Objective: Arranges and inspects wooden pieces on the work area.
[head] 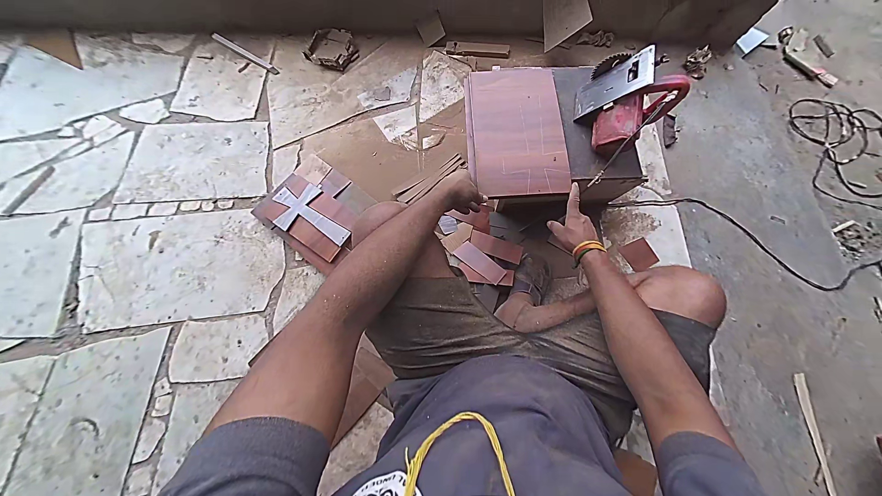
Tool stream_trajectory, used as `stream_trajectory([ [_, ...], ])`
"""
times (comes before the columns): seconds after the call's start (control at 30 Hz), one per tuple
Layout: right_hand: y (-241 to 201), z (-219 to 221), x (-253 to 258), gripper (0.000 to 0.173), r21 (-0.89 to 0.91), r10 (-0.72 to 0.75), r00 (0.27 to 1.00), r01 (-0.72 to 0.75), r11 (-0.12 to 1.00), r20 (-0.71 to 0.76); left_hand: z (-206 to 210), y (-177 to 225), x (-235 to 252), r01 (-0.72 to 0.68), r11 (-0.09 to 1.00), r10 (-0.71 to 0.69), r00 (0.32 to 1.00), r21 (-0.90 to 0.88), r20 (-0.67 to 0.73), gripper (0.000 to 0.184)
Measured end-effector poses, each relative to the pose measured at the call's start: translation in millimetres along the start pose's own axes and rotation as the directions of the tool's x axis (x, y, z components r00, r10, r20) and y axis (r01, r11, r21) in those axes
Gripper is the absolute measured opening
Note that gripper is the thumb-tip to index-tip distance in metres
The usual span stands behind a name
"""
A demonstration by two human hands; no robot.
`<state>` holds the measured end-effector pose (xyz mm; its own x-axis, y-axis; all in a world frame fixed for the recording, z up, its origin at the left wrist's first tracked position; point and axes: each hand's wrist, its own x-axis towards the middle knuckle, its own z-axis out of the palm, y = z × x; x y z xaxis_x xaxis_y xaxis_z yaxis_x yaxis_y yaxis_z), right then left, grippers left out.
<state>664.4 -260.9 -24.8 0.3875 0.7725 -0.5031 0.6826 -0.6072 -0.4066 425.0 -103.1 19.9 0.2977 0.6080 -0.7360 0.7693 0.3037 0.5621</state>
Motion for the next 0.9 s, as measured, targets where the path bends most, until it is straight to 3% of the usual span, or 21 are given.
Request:
stream_trajectory([
  [0.33,7.6,-13.3,9.3,0.098,0.046,0.012,0.999,-0.01,0.999,-0.034,6.2,1.8,4.4,-0.017,1.0,0.019,0.997,-0.019,0.078,0.054],
  [0.4,6.8,-9.5,8.4,0.101,0.056,0.021,0.999,-0.019,0.998,-0.024,6.0,4.9,5.6,-0.008,0.997,0.001,0.996,0.079,0.088,0.052],
  [0.47,5.6,-6.0,9.0,0.105,0.072,0.032,0.999,-0.03,0.997,-0.027,6.0,10.3,4.0,-0.039,0.947,0.014,0.997,0.32,0.08,0.05],
  [0.57,3.8,-1.9,9.3,0.106,0.073,0.044,0.998,-0.041,0.997,-0.043,5.6,8.2,5.3,-0.128,0.707,0.138,0.99,0.695,0.042,0.052],
  [0.63,4.2,-0.1,10.1,0.104,0.072,0.049,0.997,-0.045,0.996,-0.056,2.6,10.3,1.8,-0.124,0.652,0.14,0.989,0.748,0.041,0.059],
  [0.73,11.4,5.4,14.9,0.102,0.092,0.039,0.995,-0.031,0.995,-0.091,-2.0,10.4,-0.3,-0.147,0.703,0.127,0.989,0.696,0.081,0.052],
  [0.9,19.8,5.3,18.8,0.099,0.127,0.031,0.993,-0.016,0.992,-0.118,-2.6,6.5,-4.0,-0.161,0.656,0.105,0.987,0.738,0.122,0.064],
])
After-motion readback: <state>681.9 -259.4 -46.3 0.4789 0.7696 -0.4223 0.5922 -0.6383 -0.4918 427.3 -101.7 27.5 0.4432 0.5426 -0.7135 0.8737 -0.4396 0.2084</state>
